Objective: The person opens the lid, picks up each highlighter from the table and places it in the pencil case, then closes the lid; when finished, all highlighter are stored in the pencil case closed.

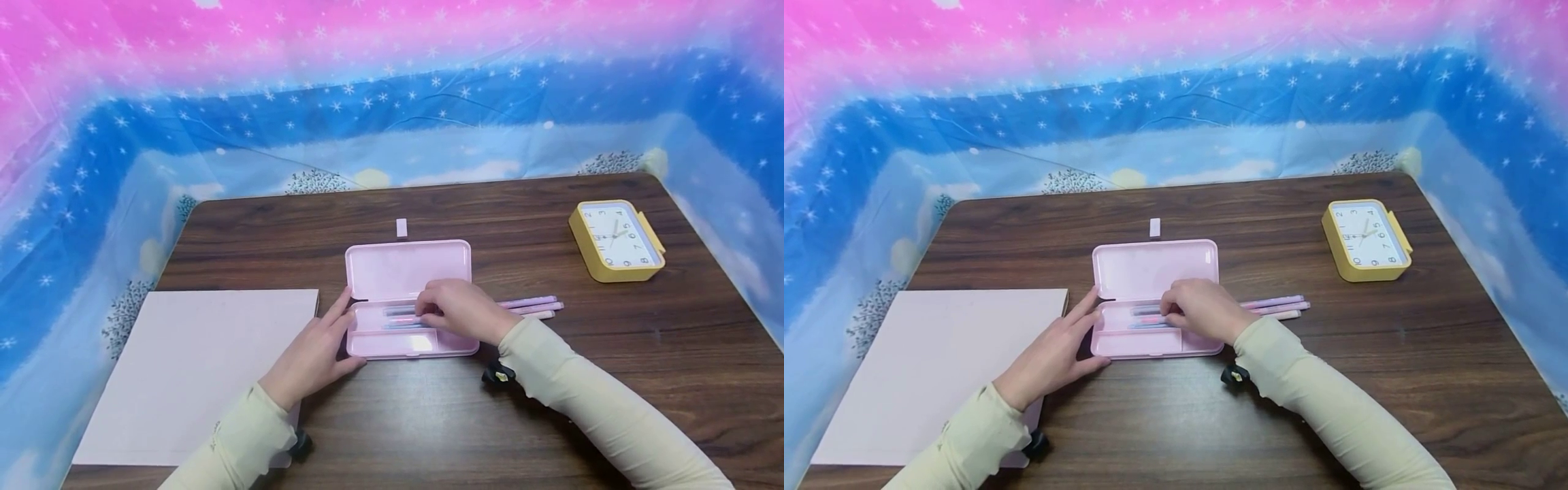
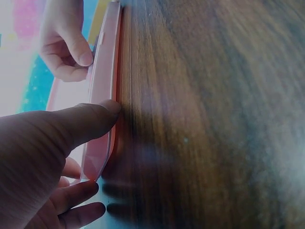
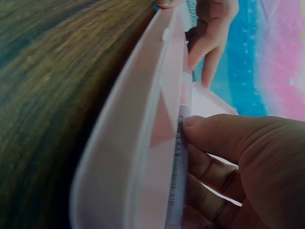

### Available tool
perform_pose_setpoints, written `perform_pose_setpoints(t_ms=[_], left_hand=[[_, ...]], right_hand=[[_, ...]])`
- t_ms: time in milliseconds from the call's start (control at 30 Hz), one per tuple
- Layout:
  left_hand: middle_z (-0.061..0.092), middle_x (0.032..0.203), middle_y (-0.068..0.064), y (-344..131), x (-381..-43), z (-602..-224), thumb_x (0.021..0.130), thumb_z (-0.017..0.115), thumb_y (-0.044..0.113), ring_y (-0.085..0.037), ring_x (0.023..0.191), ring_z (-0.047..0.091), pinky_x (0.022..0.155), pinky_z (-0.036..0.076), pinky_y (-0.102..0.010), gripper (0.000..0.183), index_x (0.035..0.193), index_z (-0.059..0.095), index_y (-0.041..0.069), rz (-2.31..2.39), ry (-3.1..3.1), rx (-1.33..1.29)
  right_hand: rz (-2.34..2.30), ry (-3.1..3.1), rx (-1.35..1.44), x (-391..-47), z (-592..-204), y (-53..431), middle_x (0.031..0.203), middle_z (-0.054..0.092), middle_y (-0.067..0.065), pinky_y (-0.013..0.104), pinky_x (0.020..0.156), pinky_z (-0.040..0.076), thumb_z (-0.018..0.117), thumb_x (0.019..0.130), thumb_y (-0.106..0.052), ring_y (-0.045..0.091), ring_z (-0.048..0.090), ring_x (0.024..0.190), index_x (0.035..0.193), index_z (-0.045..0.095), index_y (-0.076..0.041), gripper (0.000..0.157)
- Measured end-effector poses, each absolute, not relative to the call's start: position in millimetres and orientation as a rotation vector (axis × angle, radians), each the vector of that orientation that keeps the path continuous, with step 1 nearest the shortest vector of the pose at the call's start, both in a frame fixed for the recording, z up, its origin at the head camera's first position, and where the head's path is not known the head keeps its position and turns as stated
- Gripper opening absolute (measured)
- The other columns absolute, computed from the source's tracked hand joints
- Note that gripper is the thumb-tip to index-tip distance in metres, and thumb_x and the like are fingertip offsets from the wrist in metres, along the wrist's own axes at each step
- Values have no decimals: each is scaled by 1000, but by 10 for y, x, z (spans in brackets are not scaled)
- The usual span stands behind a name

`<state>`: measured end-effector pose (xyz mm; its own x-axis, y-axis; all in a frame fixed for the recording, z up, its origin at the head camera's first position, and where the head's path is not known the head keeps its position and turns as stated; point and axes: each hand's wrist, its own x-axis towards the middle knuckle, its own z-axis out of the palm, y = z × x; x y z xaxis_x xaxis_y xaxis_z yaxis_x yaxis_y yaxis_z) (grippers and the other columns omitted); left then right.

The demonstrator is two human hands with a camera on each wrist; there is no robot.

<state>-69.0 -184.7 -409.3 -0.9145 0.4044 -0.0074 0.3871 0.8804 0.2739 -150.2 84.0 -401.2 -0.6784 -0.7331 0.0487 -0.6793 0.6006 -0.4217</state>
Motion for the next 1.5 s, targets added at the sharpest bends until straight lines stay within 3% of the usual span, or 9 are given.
perform_pose_setpoints(t_ms=[800, 1067, 1500], left_hand=[[21, 164, -15, -1836, -681, -4064, 78, 83, 42, -33, 120, 61, 100, 50, -48, 78, 139, 52, 4, 405, 2971, 606], [20, 164, -15, -1836, -695, -4065, 78, 82, 42, -33, 117, 63, 99, 50, -48, 74, 135, 55, 4, 402, 2970, 615], [22, 163, -16, -1829, -694, -4065, 77, 83, 42, -33, 114, 64, 98, 51, -47, 74, 134, 56, 3, 391, 2975, 614]], right_hand=[[-750, 2673, -1158, -1423, -3873, 970, 92, 68, -7, 31, 79, 53, 73, 88, -15, 9, 61, 83, 99, 74, -17, 11], [-834, 2717, -1063, -1453, -3656, 1250, 94, 70, -7, 28, 75, 54, 71, 90, -15, 6, 61, 83, 102, 73, -16, 12], [-794, 2807, -831, -1531, -3516, 1948, 100, 71, -3, 39, 79, 54, 70, 92, -17, 12, 63, 88, 109, 71, -15, 18]])
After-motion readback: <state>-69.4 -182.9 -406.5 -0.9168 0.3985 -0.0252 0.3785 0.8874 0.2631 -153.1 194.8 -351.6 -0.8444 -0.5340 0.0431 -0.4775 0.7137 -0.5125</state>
